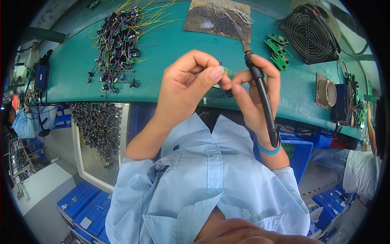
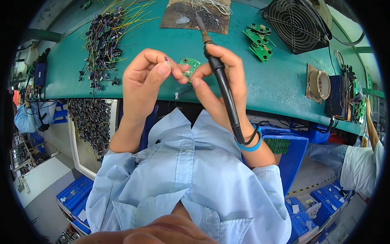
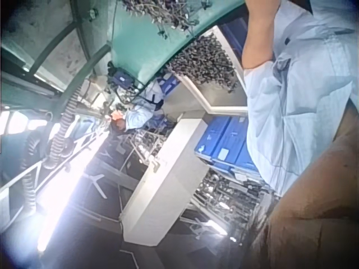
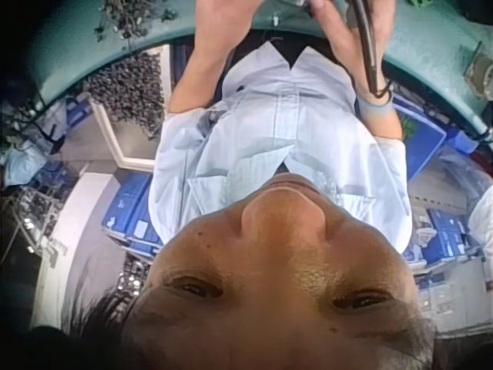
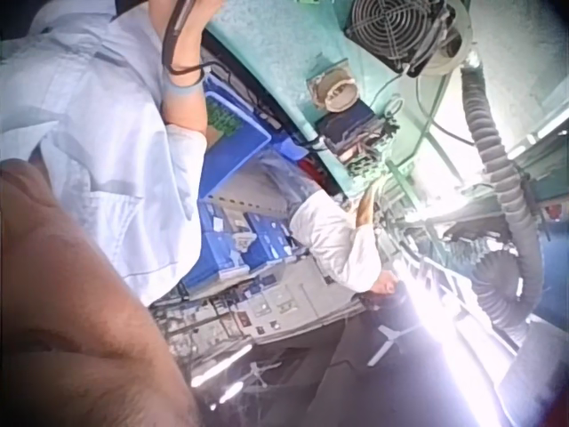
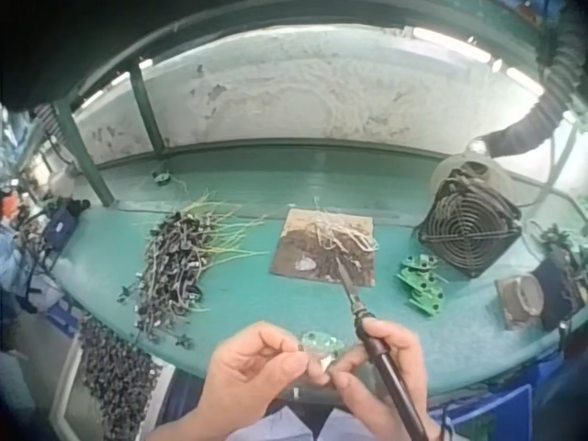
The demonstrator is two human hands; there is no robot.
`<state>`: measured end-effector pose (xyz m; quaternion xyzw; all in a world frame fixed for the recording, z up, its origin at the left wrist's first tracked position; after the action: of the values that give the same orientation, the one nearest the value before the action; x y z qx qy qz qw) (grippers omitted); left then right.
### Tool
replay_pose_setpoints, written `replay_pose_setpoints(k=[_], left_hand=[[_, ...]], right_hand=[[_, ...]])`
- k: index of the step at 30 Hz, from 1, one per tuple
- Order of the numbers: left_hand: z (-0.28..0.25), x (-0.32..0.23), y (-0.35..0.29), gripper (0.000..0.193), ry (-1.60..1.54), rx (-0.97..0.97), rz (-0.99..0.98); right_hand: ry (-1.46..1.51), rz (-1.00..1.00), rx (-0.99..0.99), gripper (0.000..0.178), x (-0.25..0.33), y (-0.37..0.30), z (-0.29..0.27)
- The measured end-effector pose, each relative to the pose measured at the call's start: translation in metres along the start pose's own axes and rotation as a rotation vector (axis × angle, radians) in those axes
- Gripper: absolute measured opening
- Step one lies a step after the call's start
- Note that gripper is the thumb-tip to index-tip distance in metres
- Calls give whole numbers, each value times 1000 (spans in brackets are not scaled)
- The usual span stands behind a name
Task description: The person solders wires onto circuit boards using a soldering iron, working on multiple boards by hand before checking their fingers.
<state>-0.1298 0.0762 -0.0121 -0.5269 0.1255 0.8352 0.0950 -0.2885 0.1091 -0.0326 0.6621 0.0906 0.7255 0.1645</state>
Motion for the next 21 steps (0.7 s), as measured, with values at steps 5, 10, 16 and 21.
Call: replay_pose_setpoints(k=[5, 10, 16, 21], left_hand=[[-3, 7, -6, 7, 82, 12, -29], [1, 10, -8, 5, 175, 4, -7], [0, 13, -9, 5, 260, 19, 79], [1, 14, -9, 5, 351, 21, 143]], right_hand=[[-20, -12, -21, 63, 16, 10, -4], [-23, -53, -2, 64, 23, 18, 0], [-72, -70, 124, 68, 26, 17, -1], [-72, -82, 121, 68, 26, 17, -2]])
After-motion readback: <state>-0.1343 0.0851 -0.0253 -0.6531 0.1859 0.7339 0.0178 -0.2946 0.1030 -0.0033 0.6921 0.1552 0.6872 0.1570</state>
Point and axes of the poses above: each hand's wrist, its own y-axis towards the middle knuckle, its own z-axis out of the palm, x = y × z, the point moved 4 cm from there along y, towards the middle knuckle
